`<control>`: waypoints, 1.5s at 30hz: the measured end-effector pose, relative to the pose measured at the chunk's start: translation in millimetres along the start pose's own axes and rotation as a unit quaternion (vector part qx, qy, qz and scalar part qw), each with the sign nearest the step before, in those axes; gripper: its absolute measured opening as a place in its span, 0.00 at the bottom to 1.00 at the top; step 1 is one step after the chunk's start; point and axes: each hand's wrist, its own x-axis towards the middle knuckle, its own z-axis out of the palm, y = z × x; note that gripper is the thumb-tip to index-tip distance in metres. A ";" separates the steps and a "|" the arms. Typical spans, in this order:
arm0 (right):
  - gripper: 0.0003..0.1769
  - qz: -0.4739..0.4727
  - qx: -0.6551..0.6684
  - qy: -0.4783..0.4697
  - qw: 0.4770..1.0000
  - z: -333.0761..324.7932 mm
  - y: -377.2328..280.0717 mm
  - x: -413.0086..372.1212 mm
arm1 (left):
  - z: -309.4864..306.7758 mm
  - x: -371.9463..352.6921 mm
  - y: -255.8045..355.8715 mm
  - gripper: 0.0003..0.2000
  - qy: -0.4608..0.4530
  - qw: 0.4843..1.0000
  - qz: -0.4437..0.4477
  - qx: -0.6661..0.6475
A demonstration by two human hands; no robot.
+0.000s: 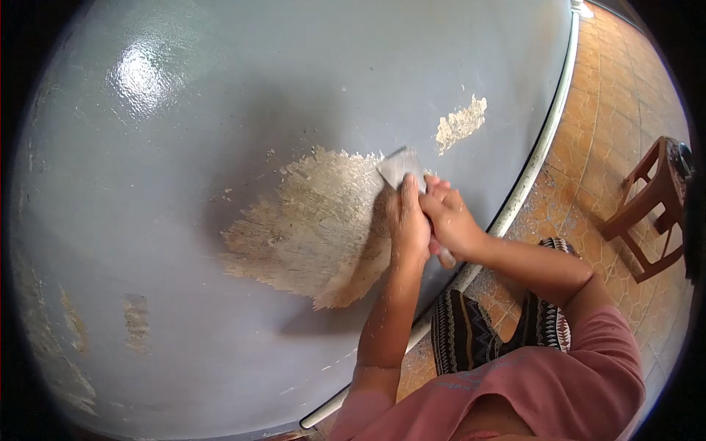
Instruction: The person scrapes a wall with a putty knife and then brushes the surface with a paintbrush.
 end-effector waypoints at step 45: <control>0.25 -0.273 -0.571 0.201 0.747 47.0 26.3 -19.3 | -257.1 -154.2 36.5 0.27 0.488 0.276 0.432 0.707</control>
